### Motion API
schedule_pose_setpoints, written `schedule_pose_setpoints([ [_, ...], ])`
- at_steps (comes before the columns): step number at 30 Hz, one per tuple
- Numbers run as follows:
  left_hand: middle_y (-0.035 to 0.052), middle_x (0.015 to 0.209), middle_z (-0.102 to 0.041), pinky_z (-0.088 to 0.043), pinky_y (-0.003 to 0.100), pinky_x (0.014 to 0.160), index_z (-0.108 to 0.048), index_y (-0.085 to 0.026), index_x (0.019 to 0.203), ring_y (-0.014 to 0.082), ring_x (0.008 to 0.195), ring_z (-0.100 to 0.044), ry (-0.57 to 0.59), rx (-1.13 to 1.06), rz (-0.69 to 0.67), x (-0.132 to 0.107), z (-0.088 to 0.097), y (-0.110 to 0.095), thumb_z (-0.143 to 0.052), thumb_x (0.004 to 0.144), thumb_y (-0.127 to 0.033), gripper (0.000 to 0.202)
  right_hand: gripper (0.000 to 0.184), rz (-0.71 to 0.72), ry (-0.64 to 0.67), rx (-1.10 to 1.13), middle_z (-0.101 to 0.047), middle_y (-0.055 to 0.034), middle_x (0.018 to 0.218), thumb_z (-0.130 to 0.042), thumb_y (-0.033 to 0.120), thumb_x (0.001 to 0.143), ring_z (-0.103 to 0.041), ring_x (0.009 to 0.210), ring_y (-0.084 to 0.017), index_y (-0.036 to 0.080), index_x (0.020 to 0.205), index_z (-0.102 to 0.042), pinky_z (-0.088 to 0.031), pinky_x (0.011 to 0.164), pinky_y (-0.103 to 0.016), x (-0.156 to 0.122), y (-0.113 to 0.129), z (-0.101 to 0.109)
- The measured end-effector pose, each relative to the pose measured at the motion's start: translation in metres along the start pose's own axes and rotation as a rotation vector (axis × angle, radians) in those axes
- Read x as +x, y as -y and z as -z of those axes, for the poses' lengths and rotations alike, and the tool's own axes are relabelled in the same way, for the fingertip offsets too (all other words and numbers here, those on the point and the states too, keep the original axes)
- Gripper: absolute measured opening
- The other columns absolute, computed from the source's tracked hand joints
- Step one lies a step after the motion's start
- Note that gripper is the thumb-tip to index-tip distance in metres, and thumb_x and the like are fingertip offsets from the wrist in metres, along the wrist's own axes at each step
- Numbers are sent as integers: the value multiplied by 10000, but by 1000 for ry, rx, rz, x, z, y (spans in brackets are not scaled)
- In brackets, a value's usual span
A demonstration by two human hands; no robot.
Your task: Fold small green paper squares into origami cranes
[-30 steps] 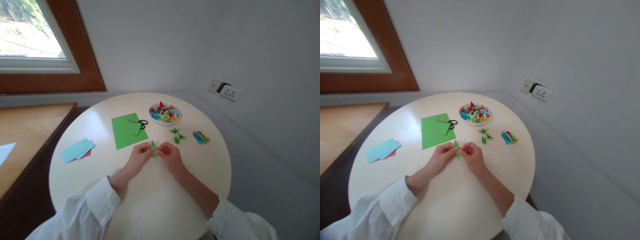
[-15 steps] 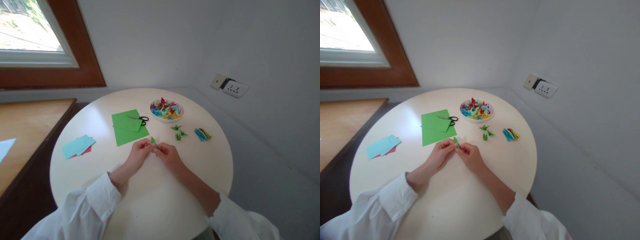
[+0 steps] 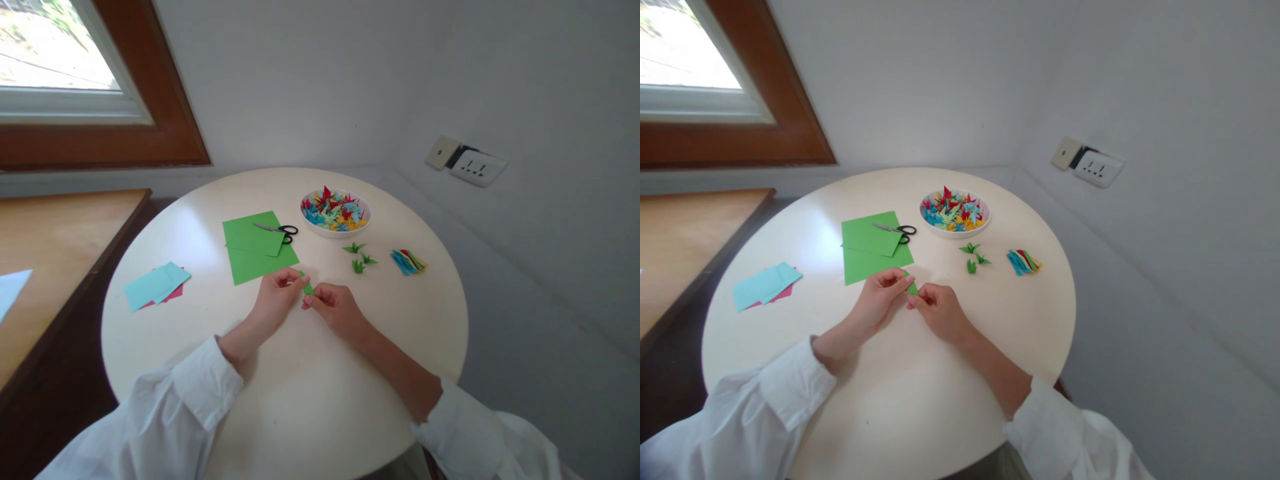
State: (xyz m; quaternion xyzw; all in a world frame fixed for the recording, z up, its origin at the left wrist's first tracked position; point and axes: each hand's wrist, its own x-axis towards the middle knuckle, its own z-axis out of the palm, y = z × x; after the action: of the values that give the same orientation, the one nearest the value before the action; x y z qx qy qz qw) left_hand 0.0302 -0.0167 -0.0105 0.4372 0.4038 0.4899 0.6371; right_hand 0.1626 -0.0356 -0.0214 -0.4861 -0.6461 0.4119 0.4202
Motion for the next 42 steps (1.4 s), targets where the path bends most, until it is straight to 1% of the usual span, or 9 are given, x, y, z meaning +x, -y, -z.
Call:
schedule_pose_setpoints([
  [3, -43, 507, -519, -355, 228, 482, -558, -147, 581, 76, 465, -464, -39, -27, 18, 3, 3, -2, -726, 599, -313, 237, 235, -3, 9, -5, -619, 2, 544, -560, 320, 748, -463, 490, -98, 167, 591, -644, -343, 509, -231, -1, 0, -1],
  [8, -45, 554, -520, -387, 199, 559, -590, -142, 567, 57, 541, -451, -258, -102, -37, 13, 16, -12, -765, 545, -271, 219, 228, -23, 24, -2, -604, 2, 521, -569, 317, 737, -455, 480, -98, 168, 579, -637, -339, 505, -232, -3, -1, -2],
  [10, -36, 591, -534, -409, 205, 596, -596, -142, 576, 65, 579, -473, -271, -115, -35, 14, 19, -15, -780, 527, -281, 236, 239, -29, 9, 26, -609, -1, 528, -566, 334, 740, -465, 487, -102, 170, 582, -639, -344, 508, -235, -2, 0, -1],
  [12, -13, 642, -557, -439, 239, 631, -611, -139, 606, 88, 619, -501, -186, -87, -5, 12, 18, -16, -767, 557, -342, 261, 250, -39, -20, 57, -613, -1, 531, -572, 353, 741, -472, 490, -104, 171, 586, -644, -347, 502, -233, -2, 1, 0],
  [17, 6, 579, -526, -399, 260, 593, -612, -122, 595, 105, 572, -481, 280, 63, 80, 2, 9, -10, -666, 695, -429, 328, 296, -43, -46, 103, -601, 12, 519, -598, 414, 730, -461, 483, -96, 165, 578, -646, -359, 503, -231, -1, 2, 1],
  [19, 5, 567, -523, -377, 253, 579, -611, -126, 579, 104, 566, -471, 315, 122, 45, 0, 8, -7, -655, 716, -400, 309, 302, -40, -41, 122, -602, 10, 529, -599, 426, 724, -476, 502, -103, 166, 576, -644, -367, 523, -239, -1, 1, 1],
  [31, -41, 433, -452, -328, 227, 462, -521, -147, 457, 73, 443, -411, 45, 95, -24, 0, 0, -5, -721, 621, -372, 343, 214, -58, -24, 139, -624, 17, 543, -587, 327, 723, -486, 501, -98, 173, 584, -639, -368, 517, -232, 3, 3, -1],
  [37, -20, 535, -553, -433, 232, 610, -536, -139, 473, 88, 575, -514, -239, -55, -117, 14, 20, -17, -773, 547, -309, 301, 192, -49, 23, 30, -661, -17, 590, -561, 272, 737, -550, 549, -125, 172, 606, -658, -398, 561, -255, -3, 1, -3],
  [42, 49, 647, -644, -472, 264, 606, -551, -116, 549, 119, 595, -584, -84, -5, 39, 13, 21, -17, -750, 585, -361, 319, 215, -63, -68, 79, -640, -12, 573, -566, 323, 731, -507, 523, -112, 169, 599, -637, -383, 547, -251, -1, 1, -2],
])
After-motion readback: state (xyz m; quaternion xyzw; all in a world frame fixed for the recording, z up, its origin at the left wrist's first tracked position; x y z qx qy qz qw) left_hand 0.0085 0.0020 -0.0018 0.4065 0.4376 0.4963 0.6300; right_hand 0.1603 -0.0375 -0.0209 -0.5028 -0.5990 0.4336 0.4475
